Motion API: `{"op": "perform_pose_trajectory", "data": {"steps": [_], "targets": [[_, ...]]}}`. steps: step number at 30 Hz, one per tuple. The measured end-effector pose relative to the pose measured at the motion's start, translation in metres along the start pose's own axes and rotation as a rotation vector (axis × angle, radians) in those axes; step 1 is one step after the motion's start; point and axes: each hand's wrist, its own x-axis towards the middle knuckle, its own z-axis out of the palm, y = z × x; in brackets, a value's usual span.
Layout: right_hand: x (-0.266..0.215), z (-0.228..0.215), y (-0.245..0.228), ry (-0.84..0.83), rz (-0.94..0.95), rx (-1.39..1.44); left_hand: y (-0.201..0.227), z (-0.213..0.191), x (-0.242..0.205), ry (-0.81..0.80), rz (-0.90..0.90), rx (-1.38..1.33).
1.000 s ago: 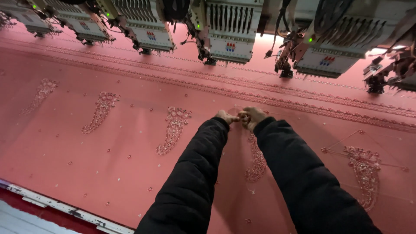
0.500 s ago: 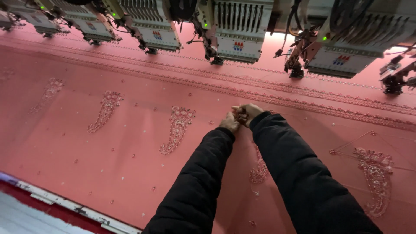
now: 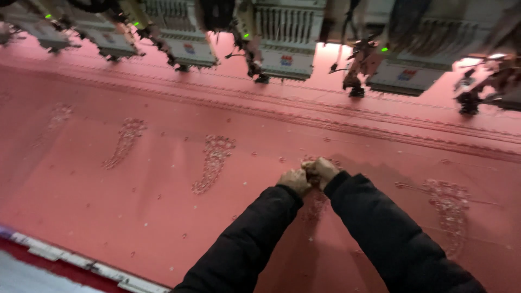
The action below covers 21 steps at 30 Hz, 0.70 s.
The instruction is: The person works with a large industrial embroidery machine, using their hands to smooth and secure pink fabric onto the machine bed. They touch and press down on specific embroidered patterns and the fabric edges.
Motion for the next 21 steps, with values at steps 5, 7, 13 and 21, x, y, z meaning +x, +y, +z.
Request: {"op": "perform_pose_trajectory", "data": {"steps": [5, 7, 13, 21], "targets": [[-0.015, -0.077, -0.021, -0.119, -0.017, 0.046, 0.006, 0.02, 0.023, 0.109, 0.411, -0.382], [0.036, -0.13, -0.03, 0.05, -0.167, -0.101, 0.004, -0.003, 0.046, 0.158, 0.441, -0.389], [0.059, -0.17, -0.071, 0.468, -0.478, -1.162, -0.021, -0.038, 0.111, 0.339, 0.431, -0.208], [0.052, -0.128, -0.086, 0.376, -0.597, -1.586, -0.002, -0.059, 0.135, 0.236, 0.303, 0.14]]}}
